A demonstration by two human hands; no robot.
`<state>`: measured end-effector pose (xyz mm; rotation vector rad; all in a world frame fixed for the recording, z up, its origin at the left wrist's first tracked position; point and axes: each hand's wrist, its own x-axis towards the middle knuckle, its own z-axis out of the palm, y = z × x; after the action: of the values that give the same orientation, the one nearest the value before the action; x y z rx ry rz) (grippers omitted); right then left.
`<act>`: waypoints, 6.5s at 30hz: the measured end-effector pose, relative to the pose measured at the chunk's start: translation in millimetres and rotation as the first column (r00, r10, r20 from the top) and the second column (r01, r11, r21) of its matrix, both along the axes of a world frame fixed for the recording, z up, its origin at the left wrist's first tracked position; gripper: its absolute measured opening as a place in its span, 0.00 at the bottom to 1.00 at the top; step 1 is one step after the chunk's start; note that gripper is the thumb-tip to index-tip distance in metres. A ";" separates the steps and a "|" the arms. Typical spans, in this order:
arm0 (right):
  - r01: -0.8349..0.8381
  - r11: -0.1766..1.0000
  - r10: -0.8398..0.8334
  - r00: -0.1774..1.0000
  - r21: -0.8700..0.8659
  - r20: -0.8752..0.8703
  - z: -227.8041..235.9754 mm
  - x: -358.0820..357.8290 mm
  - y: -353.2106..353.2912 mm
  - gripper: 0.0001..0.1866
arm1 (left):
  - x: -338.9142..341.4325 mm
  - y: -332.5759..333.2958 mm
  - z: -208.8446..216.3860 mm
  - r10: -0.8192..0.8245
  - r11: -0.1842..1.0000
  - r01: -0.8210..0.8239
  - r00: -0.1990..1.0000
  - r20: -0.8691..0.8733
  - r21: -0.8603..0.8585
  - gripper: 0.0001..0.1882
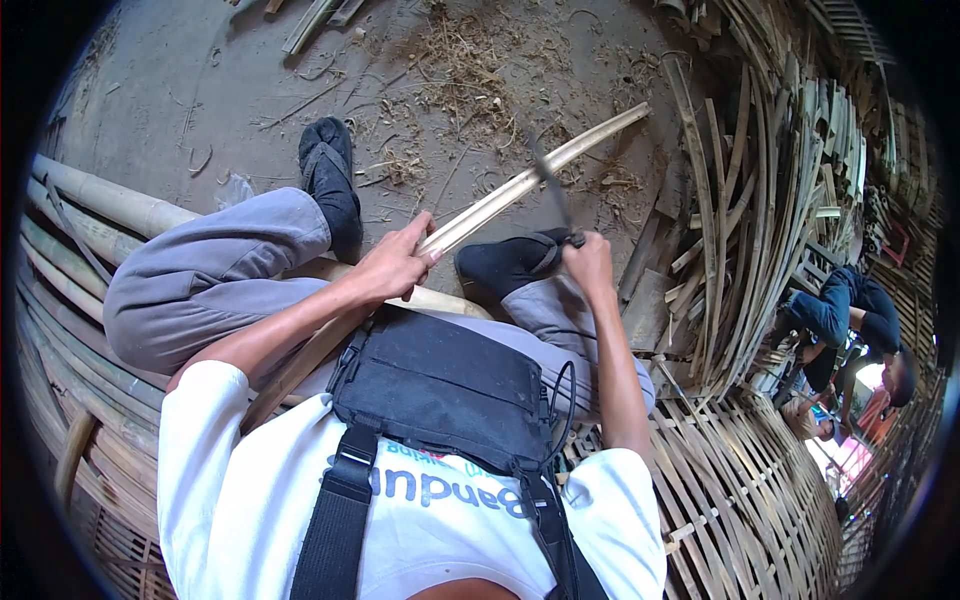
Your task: The person scrapes and trims a bamboo strip using a knife, turning and shifting the bamboo to shave its surface and edges.
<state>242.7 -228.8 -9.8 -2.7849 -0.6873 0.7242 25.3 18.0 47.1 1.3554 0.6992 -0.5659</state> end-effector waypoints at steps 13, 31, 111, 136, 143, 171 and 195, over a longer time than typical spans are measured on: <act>0.185 0.976 -0.164 0.972 0.117 -0.171 -45.4 27.8 0.7 0.12 | -10.1 6.5 -26.2 0.070 0.923 -0.032 0.994 0.086 -0.384 0.11; 0.067 0.962 -0.065 0.998 0.266 -0.019 16.4 29.2 58.2 0.16 | -66.7 63.3 63.0 0.164 0.974 -0.148 0.983 0.082 -0.172 0.21; -0.252 0.935 0.285 0.953 0.251 -0.106 120.1 -54.8 90.6 0.11 | -86.9 10.1 108.9 0.450 0.711 -0.447 0.883 -0.138 -0.542 0.18; -0.174 0.942 0.205 0.975 0.287 -0.083 68.1 -48.4 94.1 0.07 | -81.1 20.9 89.9 0.389 0.762 -0.406 0.910 -0.144 -0.504 0.10; -0.119 0.979 0.140 0.983 0.166 -0.116 41.6 1.3 89.5 0.10 | -80.9 5.4 80.8 0.365 0.783 -0.389 0.919 -0.147 -0.485 0.12; -0.082 0.962 0.085 0.996 0.261 -0.002 29.1 -15.2 108.9 0.08 | -105.7 47.1 98.8 0.402 0.722 -0.441 0.894 -0.197 -0.534 0.09; 0.005 0.970 0.002 1.000 0.242 -0.031 -15.7 26.8 99.5 0.09 | -104.4 48.5 115.8 0.387 0.795 -0.422 0.906 -0.172 -0.435 0.09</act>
<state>269.5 -129.3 -25.5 -2.5473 -0.7157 0.6342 -79.2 66.4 162.9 0.7058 0.8259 -0.4007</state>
